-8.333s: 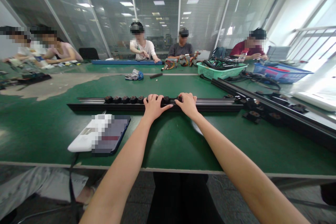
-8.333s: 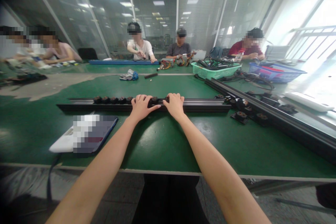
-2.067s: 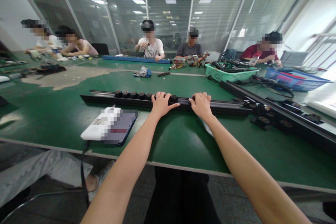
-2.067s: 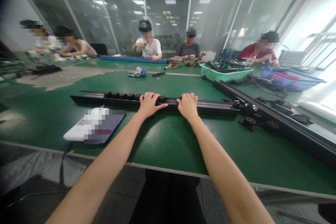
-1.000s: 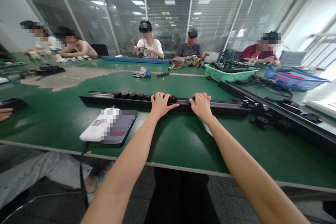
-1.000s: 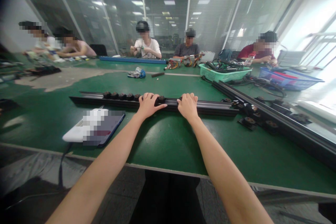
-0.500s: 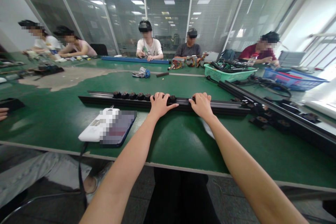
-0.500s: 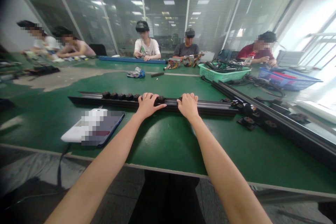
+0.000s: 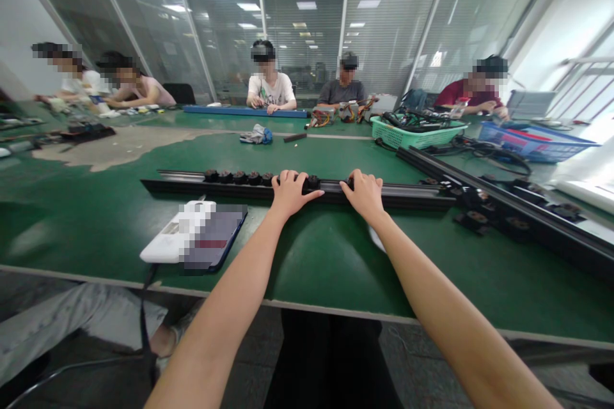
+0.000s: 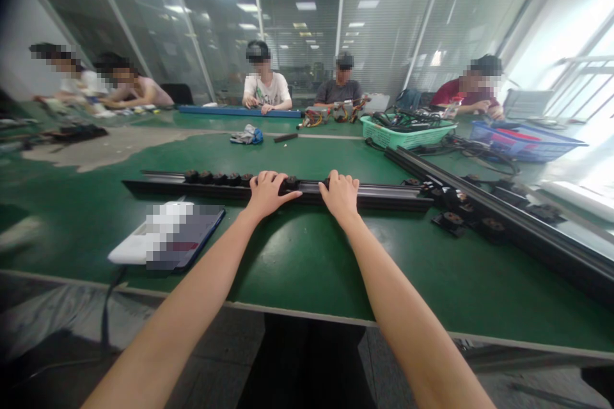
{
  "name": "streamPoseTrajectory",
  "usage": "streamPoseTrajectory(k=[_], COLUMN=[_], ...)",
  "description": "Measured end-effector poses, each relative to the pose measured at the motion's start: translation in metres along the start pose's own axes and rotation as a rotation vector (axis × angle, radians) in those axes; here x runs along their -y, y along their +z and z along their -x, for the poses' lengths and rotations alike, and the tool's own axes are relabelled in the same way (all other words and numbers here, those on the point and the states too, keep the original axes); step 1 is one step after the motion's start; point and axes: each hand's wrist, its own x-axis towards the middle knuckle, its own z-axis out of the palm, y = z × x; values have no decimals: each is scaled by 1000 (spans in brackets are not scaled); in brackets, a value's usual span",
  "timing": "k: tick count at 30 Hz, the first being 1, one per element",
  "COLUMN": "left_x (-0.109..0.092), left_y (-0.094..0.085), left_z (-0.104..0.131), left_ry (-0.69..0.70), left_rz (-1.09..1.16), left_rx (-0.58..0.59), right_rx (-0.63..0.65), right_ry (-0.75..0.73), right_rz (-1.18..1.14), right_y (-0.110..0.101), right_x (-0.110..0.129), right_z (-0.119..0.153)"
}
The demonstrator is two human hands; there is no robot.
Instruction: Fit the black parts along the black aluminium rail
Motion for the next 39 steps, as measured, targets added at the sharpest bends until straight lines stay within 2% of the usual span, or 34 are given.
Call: streamPoseTrajectory(k=[12, 39], left_x=[4, 3], left_y=[6, 3], left_z=[-3, -2], left_ry=[10, 1], left_rz=[5, 4], left_rx=[-24, -7], right_rx=[-27, -39], right_ry=[6, -9], right_rz=[-115, -112], right_y=[7, 9], right_x=[-3, -6], right_z=[-4, -5])
